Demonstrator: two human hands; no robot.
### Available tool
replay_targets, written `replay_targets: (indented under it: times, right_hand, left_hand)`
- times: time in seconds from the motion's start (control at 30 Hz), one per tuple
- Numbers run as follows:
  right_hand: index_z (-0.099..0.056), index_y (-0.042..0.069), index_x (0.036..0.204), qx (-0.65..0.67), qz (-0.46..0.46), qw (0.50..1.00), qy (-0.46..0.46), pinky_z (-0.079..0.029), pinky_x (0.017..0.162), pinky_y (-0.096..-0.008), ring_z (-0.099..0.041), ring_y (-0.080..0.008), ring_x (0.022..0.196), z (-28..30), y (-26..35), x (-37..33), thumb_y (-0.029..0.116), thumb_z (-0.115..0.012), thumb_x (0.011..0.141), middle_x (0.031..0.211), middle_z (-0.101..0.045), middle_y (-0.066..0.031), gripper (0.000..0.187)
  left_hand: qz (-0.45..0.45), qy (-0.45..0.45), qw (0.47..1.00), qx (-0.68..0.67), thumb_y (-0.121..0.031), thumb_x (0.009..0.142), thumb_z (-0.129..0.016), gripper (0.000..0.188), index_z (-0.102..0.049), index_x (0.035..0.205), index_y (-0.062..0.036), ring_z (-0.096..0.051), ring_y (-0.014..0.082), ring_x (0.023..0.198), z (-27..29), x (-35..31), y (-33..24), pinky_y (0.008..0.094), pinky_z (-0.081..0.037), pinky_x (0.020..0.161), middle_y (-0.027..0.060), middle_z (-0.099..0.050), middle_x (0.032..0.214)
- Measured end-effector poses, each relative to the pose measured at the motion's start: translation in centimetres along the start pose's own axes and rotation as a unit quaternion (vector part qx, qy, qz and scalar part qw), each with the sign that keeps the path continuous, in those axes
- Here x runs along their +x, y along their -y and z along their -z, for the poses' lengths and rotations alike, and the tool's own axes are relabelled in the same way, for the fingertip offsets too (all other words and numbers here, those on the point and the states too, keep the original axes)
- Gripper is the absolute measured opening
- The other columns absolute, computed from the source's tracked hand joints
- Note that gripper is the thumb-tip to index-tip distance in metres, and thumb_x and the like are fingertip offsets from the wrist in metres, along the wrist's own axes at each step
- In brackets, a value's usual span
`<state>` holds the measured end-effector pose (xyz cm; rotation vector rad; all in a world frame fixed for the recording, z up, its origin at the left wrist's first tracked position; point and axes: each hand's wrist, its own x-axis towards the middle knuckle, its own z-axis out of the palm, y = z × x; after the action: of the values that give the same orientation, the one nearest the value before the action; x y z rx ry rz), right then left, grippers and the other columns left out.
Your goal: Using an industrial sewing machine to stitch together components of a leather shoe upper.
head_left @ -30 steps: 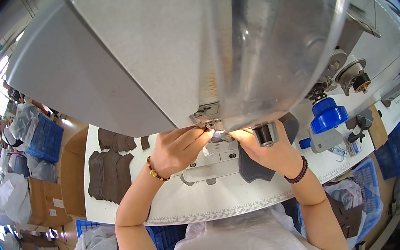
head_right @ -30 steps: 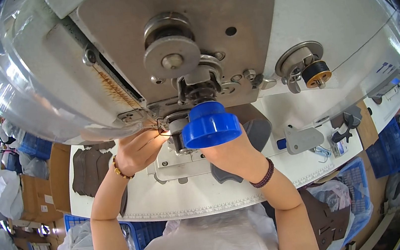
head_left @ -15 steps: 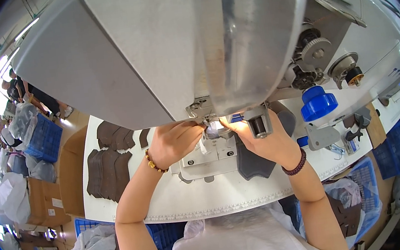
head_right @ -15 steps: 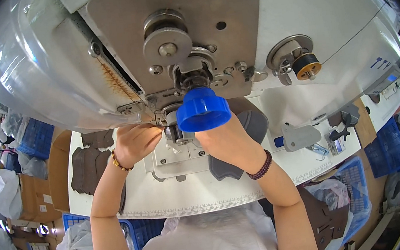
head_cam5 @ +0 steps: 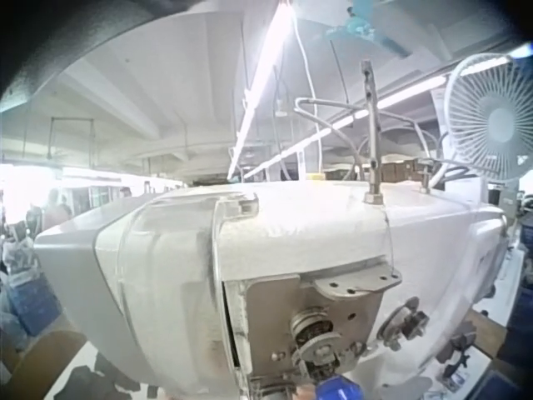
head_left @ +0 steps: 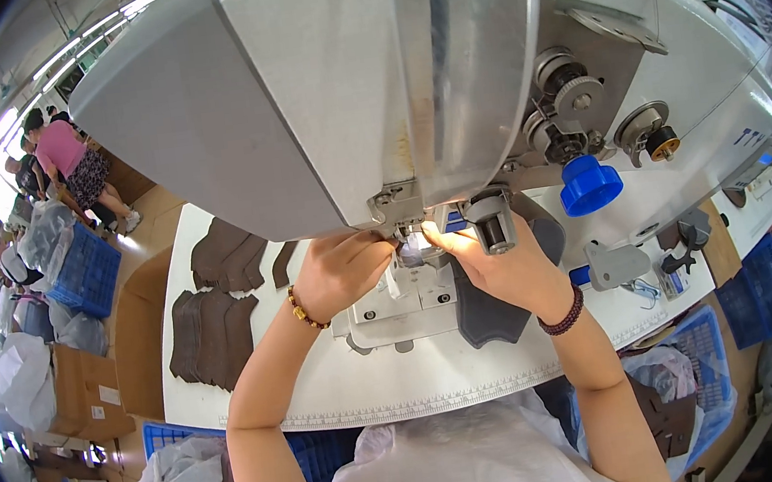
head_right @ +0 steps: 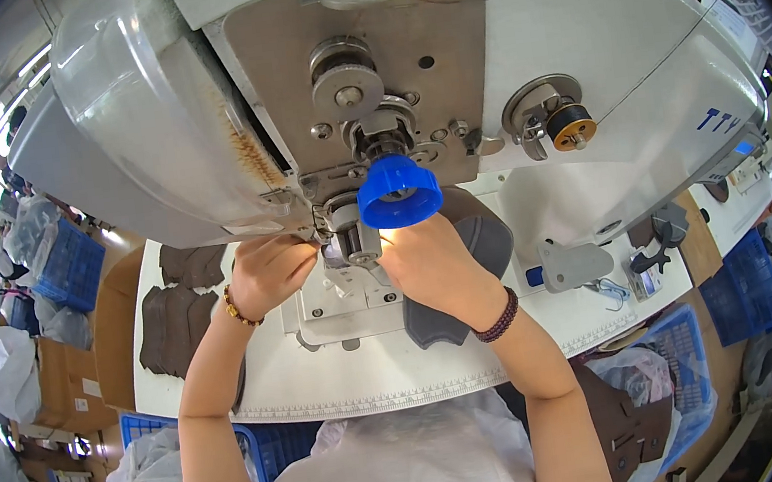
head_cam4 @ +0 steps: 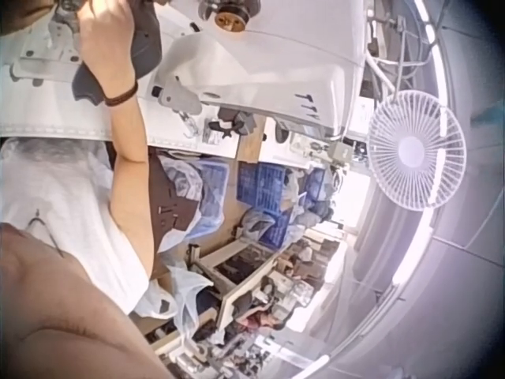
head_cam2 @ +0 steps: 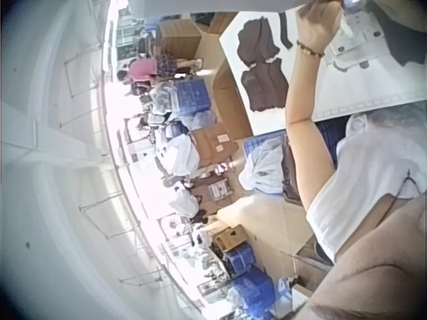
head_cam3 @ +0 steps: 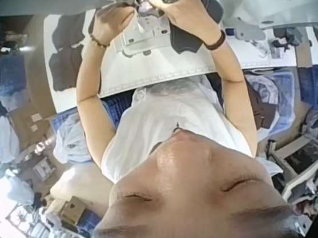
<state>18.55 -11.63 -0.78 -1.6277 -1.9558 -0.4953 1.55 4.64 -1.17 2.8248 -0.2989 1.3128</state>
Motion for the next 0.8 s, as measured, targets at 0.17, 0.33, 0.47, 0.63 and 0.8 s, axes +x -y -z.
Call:
replay_targets:
  times: [0.17,0.33,0.47,0.63,0.8]
  right_hand:
    - [-0.061,0.015,0.114,0.006,0.010,1.000,0.003,-0.045,0.069,-0.0378,-0.053,-0.0237,0.069,0.5,0.6,-0.1,-0.001,-0.060,0.071,0.073,-0.055,-0.0054,0.047]
    - [-0.061,0.012,0.114,-0.019,0.006,0.999,-0.038,-0.047,0.076,-0.0370,-0.058,-0.0300,0.077,0.4,0.4,0.1,-0.003,-0.060,0.067,0.089,-0.062,-0.0103,0.049]
    - [-0.063,0.007,0.107,0.007,0.001,0.992,-0.126,-0.048,0.081,-0.0391,-0.060,-0.0327,0.082,0.7,-0.1,-1.6,-0.004,-0.059,0.064,0.087,-0.062,-0.0120,0.045]
    - [-0.063,0.004,0.099,-0.035,-0.005,0.994,-0.107,-0.046,0.092,-0.0447,-0.058,-0.0292,0.105,1.9,0.8,-5.6,0.000,-0.058,0.068,0.108,-0.061,-0.0141,0.032]
    - [-0.063,0.003,0.101,-0.039,-0.011,0.994,-0.098,-0.046,0.090,-0.0454,-0.058,-0.0306,0.105,2.7,1.5,-7.3,0.000,-0.057,0.068,0.109,-0.061,-0.0153,0.033]
  left_hand:
    - [0.000,-0.036,0.999,-0.019,0.002,0.062,-0.071,0.013,-0.062,0.069,-0.0041,-0.061,0.0206,0.058,0.2,0.5,-0.5,0.0278,-0.050,0.051,0.0070,-0.062,0.069]
    - [0.002,-0.012,1.000,0.013,-0.005,0.065,-0.072,0.019,-0.064,0.083,-0.0042,-0.064,0.0207,0.078,0.0,-0.2,-0.5,0.0298,-0.054,0.063,0.0062,-0.064,0.085]
    - [0.017,-0.011,1.000,0.020,-0.009,0.069,-0.072,0.022,-0.067,0.091,-0.0121,-0.061,0.0209,0.088,-1.1,-1.8,-4.4,0.0323,-0.050,0.070,0.0046,-0.063,0.096]
    - [0.032,0.178,0.973,-0.146,-0.010,0.069,-0.068,0.034,-0.062,0.103,-0.0045,-0.055,0.0297,0.101,-6.4,-5.9,-10.2,0.0404,-0.048,0.082,0.0128,-0.058,0.109]
    - [0.009,0.171,0.979,-0.107,-0.009,0.070,-0.066,0.035,-0.061,0.104,-0.0017,-0.054,0.0308,0.109,-10.1,-8.7,-11.6,0.0403,-0.047,0.089,0.0157,-0.056,0.114]
